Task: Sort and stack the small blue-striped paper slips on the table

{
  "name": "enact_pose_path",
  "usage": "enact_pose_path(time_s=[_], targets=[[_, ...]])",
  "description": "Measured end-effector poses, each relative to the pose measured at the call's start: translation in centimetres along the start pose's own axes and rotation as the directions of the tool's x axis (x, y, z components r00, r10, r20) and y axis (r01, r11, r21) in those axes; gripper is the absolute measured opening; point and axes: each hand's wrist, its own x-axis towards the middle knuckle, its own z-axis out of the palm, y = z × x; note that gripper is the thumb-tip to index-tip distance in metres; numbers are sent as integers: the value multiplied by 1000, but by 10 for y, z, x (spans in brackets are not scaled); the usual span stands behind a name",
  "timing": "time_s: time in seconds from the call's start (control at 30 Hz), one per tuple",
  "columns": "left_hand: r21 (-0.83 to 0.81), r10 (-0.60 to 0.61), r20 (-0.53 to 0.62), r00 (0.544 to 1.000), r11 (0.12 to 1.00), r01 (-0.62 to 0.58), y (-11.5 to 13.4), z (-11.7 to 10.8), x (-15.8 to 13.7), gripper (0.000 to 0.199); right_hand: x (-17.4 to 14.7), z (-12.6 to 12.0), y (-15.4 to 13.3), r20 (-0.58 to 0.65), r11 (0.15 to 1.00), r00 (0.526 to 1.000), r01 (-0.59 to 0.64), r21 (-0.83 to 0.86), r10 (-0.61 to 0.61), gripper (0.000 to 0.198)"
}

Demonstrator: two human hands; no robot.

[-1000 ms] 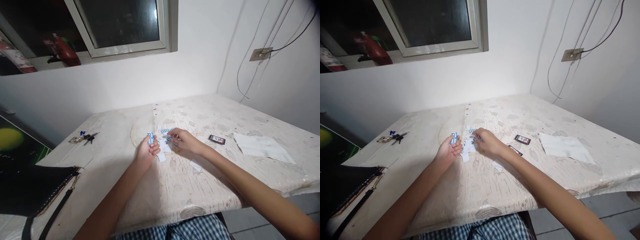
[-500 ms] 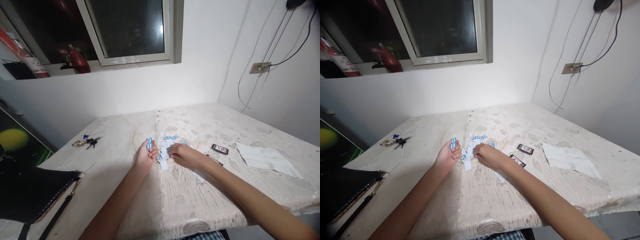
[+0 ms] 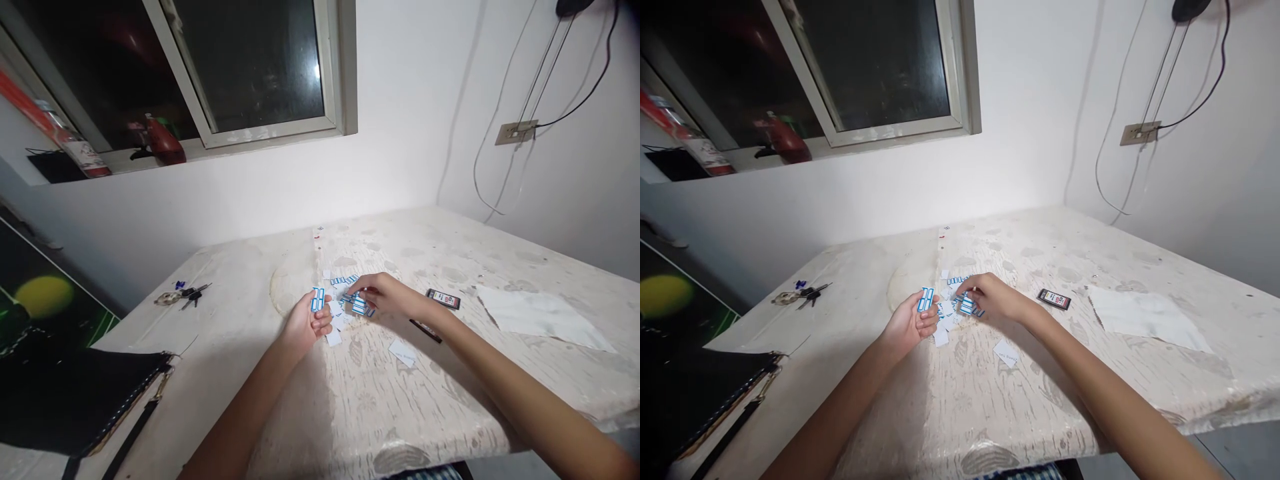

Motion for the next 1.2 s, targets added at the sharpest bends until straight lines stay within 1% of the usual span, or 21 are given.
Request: enact_pose_path(time_s=[0.07, 0.1, 0.17, 0.2, 0.3, 0.4, 0.5, 0.67, 0.8, 0.9, 0.97, 1.0, 1.07, 1.13, 1.2], targets=[[54, -117, 88, 989, 992, 113, -4, 1, 0, 30, -1, -1, -6, 2, 977, 999, -47, 206, 48, 26], [86, -185, 131, 974, 981, 175, -7, 1, -1, 30, -1, 0, -9, 12, 954, 998, -62, 295, 61, 26], [145, -288, 188, 939, 954, 263, -12, 3, -2, 31, -2, 4, -13, 37, 910, 996, -84, 406, 75, 25], [167, -309, 203, 929, 946, 278, -14, 5, -2, 33, -2, 7, -14, 48, 898, 996, -91, 431, 78, 25], [212, -287, 211, 934, 946, 243, -20, 10, -5, 41, -1, 17, -14, 47, 906, 996, -85, 415, 72, 23], [239, -247, 179, 952, 950, 201, -25, 14, -6, 48, -1, 24, -11, -10, 946, 1000, -24, 323, 28, 22], [210, -220, 144, 965, 960, 188, -27, 15, -5, 47, -1, 26, -9, -48, 971, 998, 48, 234, -38, 24], [146, -208, 168, 964, 972, 184, -28, 14, -3, 48, 0, 26, -7, -54, 974, 992, 122, 192, -114, 27], [163, -159, 130, 979, 977, 137, -30, 17, -3, 51, 0, 30, -8, -75, 975, 993, 99, 201, -86, 27], [190, -157, 91, 983, 972, 137, -31, 18, -2, 50, 0, 32, -9, -96, 986, 993, 89, 139, -76, 29], [206, -152, 81, 985, 970, 133, -32, 17, -1, 51, 0, 32, -8, -131, 992, 991, 56, 117, -40, 29], [219, -153, 80, 985, 967, 133, -32, 16, 0, 52, 0, 33, -8, -135, 990, 991, 29, 141, -9, 30], [241, -147, 85, 985, 963, 123, -32, 16, 0, 54, 1, 33, -7, -95, 971, 995, -8, 241, 31, 30], [244, -127, 112, 986, 965, 96, -32, 16, -1, 52, 1, 34, -7, -63, 943, 997, -15, 332, 38, 30], [232, -78, 143, 987, 972, 43, -31, 17, -2, 46, 1, 35, -6, -61, 923, 998, 1, 385, 24, 31]])
